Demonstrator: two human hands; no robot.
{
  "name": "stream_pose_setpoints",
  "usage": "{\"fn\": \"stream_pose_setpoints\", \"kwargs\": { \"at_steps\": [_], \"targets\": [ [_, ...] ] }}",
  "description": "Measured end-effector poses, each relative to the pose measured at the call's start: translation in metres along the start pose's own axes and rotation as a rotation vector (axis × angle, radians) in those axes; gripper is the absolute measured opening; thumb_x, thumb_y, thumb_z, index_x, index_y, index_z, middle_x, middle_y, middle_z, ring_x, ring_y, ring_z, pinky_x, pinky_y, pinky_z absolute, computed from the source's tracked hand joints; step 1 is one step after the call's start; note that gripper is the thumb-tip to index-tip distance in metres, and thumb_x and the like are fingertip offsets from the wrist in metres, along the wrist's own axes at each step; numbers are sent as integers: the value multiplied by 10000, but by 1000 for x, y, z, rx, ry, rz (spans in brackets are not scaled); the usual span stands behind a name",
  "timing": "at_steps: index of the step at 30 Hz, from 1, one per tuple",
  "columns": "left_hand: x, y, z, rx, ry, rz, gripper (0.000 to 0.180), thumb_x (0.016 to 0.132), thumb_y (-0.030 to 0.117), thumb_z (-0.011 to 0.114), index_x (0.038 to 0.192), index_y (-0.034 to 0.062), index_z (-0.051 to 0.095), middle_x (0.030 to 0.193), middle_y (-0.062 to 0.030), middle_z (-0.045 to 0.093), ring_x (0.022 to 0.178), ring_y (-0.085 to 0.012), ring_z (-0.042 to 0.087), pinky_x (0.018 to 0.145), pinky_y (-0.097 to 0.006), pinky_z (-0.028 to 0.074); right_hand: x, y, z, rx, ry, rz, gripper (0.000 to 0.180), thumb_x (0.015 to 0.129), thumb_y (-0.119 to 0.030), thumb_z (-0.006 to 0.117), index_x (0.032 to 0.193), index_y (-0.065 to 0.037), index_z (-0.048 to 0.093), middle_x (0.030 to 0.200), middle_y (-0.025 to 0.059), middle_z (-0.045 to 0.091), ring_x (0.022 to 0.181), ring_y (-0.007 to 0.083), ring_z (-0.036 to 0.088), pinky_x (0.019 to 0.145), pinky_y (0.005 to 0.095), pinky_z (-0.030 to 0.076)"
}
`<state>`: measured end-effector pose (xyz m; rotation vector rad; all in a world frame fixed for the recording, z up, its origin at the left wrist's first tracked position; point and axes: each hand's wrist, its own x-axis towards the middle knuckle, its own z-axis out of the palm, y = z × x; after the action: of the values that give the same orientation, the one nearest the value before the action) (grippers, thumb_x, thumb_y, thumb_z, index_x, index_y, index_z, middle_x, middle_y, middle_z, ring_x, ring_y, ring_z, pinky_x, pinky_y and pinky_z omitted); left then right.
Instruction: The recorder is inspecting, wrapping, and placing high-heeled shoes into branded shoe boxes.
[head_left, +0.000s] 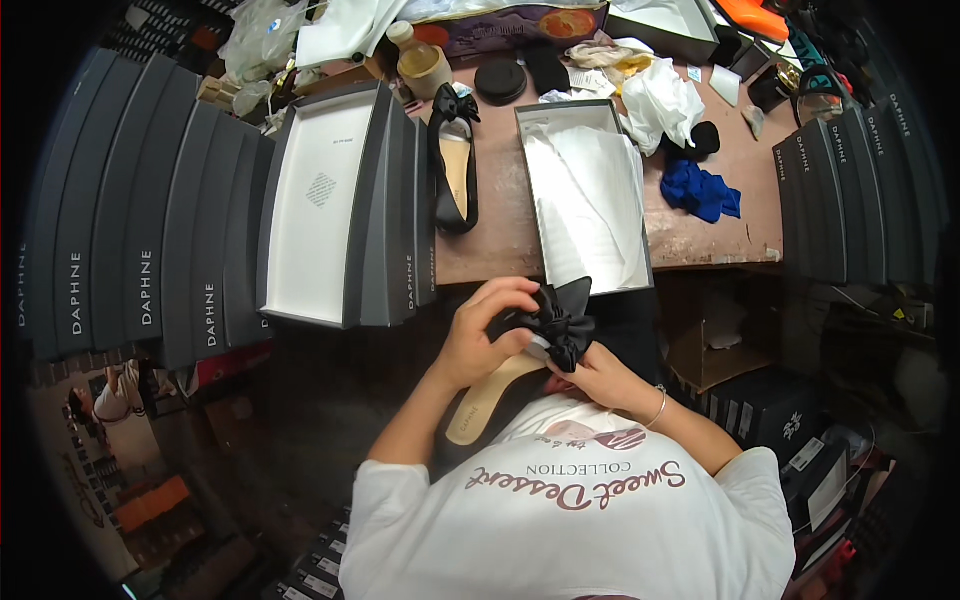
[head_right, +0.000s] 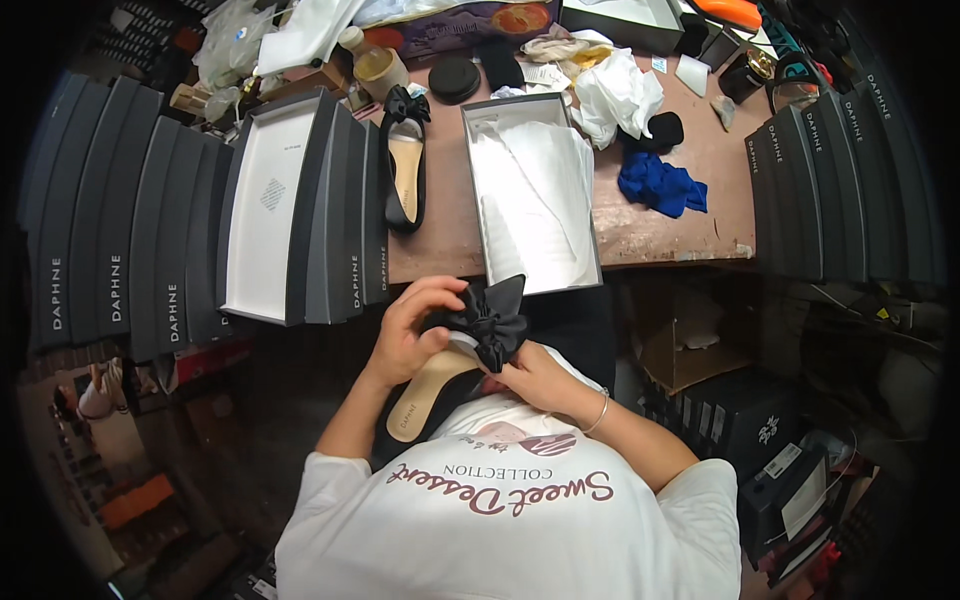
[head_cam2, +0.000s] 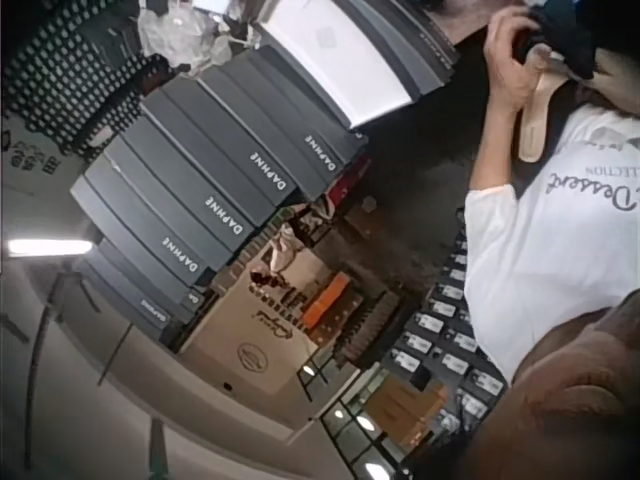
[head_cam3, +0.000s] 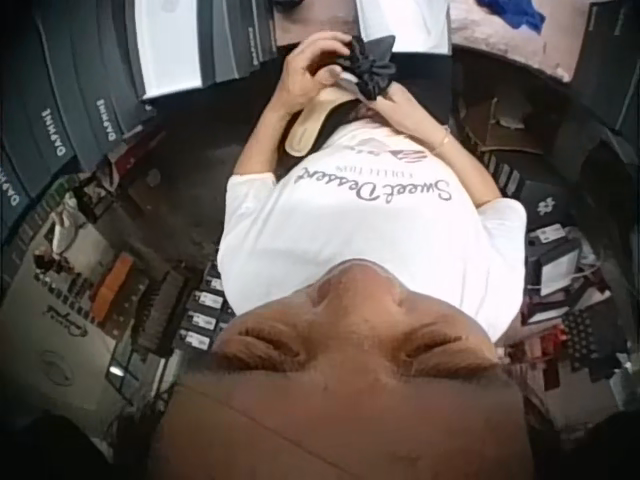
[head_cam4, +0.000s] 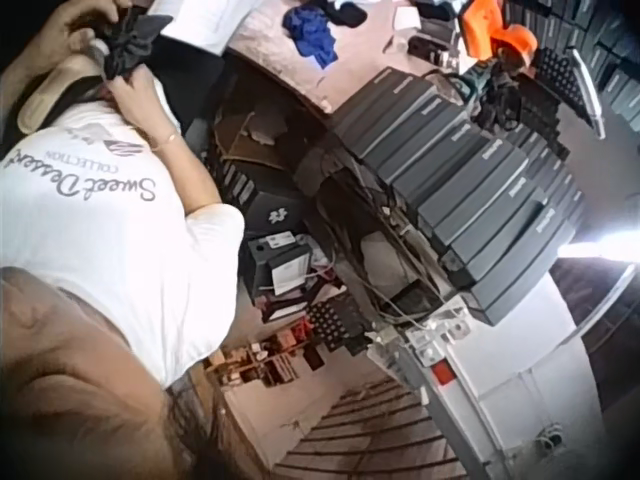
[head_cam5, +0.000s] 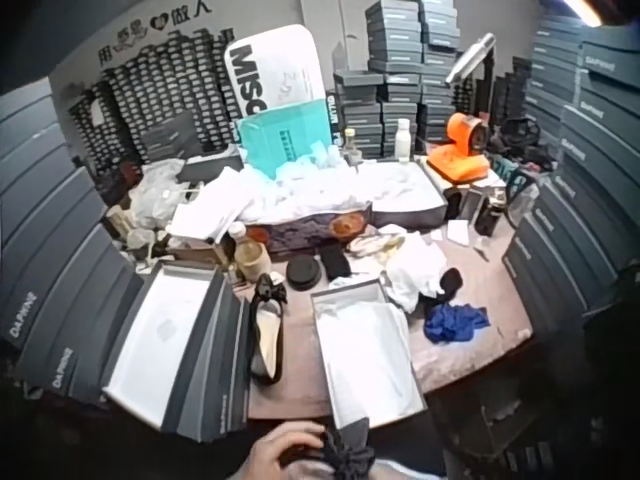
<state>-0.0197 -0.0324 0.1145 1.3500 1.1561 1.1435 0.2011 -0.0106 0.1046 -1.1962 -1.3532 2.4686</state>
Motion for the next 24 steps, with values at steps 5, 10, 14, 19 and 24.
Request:
{"fn": "stream_pose_setpoints", "kwargs": {
  "at_steps": [5, 10, 14, 19, 24],
  "targets": [
    [9, -3, 15, -269, 50, -220, 352, 842, 327, 736, 902, 50, 527, 1107, -73, 540, 991, -124, 517, 893, -289, 435, -5, 7, 0, -319, 22, -262, 247, 872, -193, 608, 1030, -3, 605, 840, 60, 637, 744, 97, 575, 686, 266, 472],
    [3, -30, 21, -226, 15, -189, 207, 843, 126, 726, 900, 25, 554, 1118, -80, 546, 985, -118, 527, 884, -260, 437, -11, 6, -6, -159, 65, -142, 222, 854, -162, 670, 976, 8, 595, 835, 13, 616, 739, 76, 560, 671, 246, 473],
    [-4, -29, 16, -297, 77, -237, 127, 852, 77, 699, 900, -1, 610, 1149, -92, 542, 991, -124, 539, 887, -266, 443, -38, -13, -17, -580, 193, -271, 327, 764, -237, 790, 908, 9, 629, 759, 61, 607, 678, 130, 565, 624, 274, 471],
    [-1, -32, 18, -471, 71, -360, 142, 850, 96, 710, 907, -6, 628, 1179, -78, 541, 981, -106, 545, 892, -262, 442, -46, -27, 2, -530, 269, -321, 325, 735, -240, 816, 805, 11, 621, 714, 76, 576, 625, 135, 557, 588, 266, 468],
    [2, -25, 17, -320, 58, -302, 150, 861, 84, 696, 961, -17, 648, 1179, -66, 545, 993, -110, 560, 914, -259, 439, -26, -10, 9, -487, 402, -407, 211, 800, -134, 748, 801, 29, 615, 695, 70, 549, 562, 115, 503, 518, 259, 413]
  ]
}}
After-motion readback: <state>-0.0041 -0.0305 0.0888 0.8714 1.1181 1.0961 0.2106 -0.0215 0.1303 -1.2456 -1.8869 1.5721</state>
